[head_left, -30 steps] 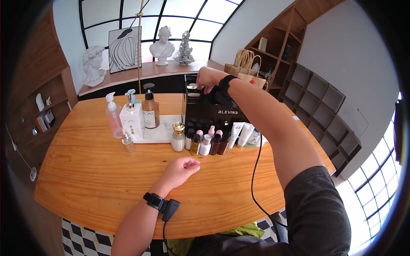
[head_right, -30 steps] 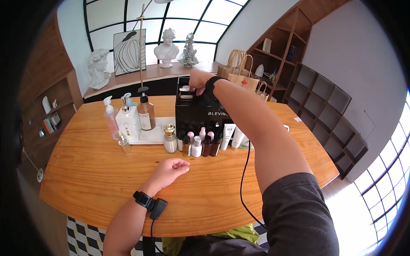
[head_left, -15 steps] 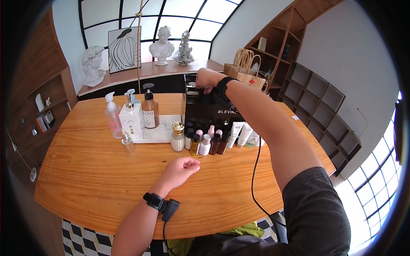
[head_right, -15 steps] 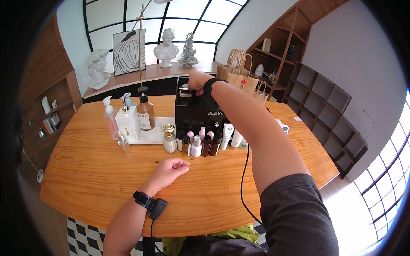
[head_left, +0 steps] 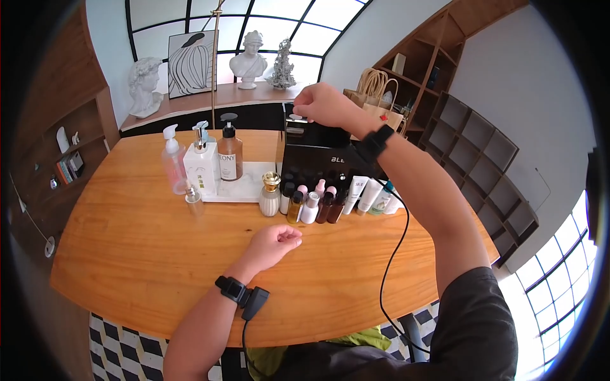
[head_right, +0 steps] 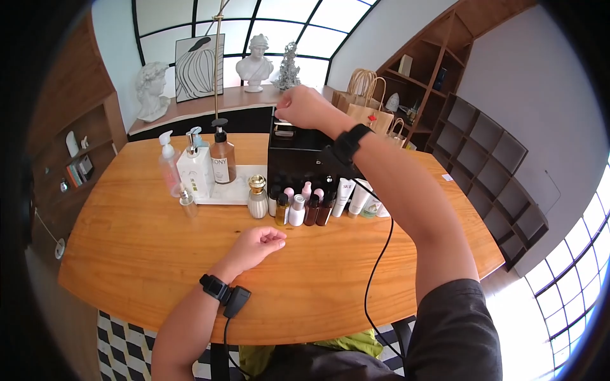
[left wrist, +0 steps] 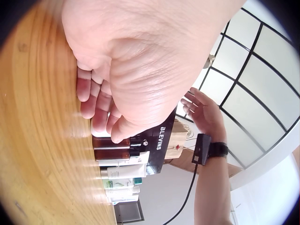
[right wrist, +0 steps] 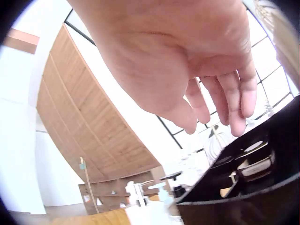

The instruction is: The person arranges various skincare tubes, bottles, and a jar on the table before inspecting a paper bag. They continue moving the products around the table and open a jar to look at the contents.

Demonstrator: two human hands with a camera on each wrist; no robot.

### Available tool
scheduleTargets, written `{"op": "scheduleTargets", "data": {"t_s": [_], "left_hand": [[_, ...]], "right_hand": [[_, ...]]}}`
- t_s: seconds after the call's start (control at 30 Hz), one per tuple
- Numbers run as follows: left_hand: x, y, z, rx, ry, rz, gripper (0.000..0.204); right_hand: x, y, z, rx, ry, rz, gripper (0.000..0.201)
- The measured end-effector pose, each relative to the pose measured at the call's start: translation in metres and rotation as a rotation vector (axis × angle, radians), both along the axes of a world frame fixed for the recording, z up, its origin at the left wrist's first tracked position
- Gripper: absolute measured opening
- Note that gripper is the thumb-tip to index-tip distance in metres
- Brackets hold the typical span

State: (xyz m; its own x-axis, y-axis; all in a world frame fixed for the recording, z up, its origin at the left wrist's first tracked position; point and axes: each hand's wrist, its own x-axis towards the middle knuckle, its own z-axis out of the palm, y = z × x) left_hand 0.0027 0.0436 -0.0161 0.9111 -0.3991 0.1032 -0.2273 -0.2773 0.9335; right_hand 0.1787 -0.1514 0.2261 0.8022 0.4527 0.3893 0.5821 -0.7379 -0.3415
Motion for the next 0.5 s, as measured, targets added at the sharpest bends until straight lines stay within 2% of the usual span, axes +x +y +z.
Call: {"op": "scheduleTargets", "data": {"t_s": [0.03,0.13,0.2,0.23,0.3,0.33,0.37,0.43,0.5], "left_hand": [[0.001,0.000,-0.003,-0.001,-0.019,0.008,0.032],[0.004,0.000,-0.009,-0.016,-0.024,0.007,0.031],[0.004,0.000,-0.008,-0.020,-0.015,0.010,0.031],[0.004,0.000,-0.008,-0.022,-0.012,0.008,0.031],[0.004,-0.001,-0.008,-0.035,-0.008,0.012,0.031],[0.004,-0.001,-0.008,-0.051,-0.006,0.010,0.030],[0.006,0.000,-0.011,-0.043,0.001,0.009,0.030],[0.011,0.000,-0.016,-0.068,-0.020,-0.023,0.031],[0.009,-0.001,-0.012,-0.033,-0.006,-0.005,0.031]], "right_hand": [[-0.021,0.002,0.001,0.061,-0.067,0.056,0.026],[-0.098,0.008,-0.006,0.136,0.009,0.112,0.023],[-0.133,0.004,-0.029,0.165,-0.031,0.232,0.022],[-0.158,0.003,-0.035,0.209,0.156,0.205,0.018],[-0.185,-0.006,-0.059,0.205,0.266,0.295,0.012],[-0.189,-0.015,-0.075,0.143,0.254,0.358,0.013],[-0.201,-0.021,-0.082,0.046,0.376,0.308,0.015],[-0.208,-0.036,-0.103,0.127,0.632,0.336,0.019],[-0.200,-0.053,-0.123,0.123,0.707,0.342,0.021]]}}
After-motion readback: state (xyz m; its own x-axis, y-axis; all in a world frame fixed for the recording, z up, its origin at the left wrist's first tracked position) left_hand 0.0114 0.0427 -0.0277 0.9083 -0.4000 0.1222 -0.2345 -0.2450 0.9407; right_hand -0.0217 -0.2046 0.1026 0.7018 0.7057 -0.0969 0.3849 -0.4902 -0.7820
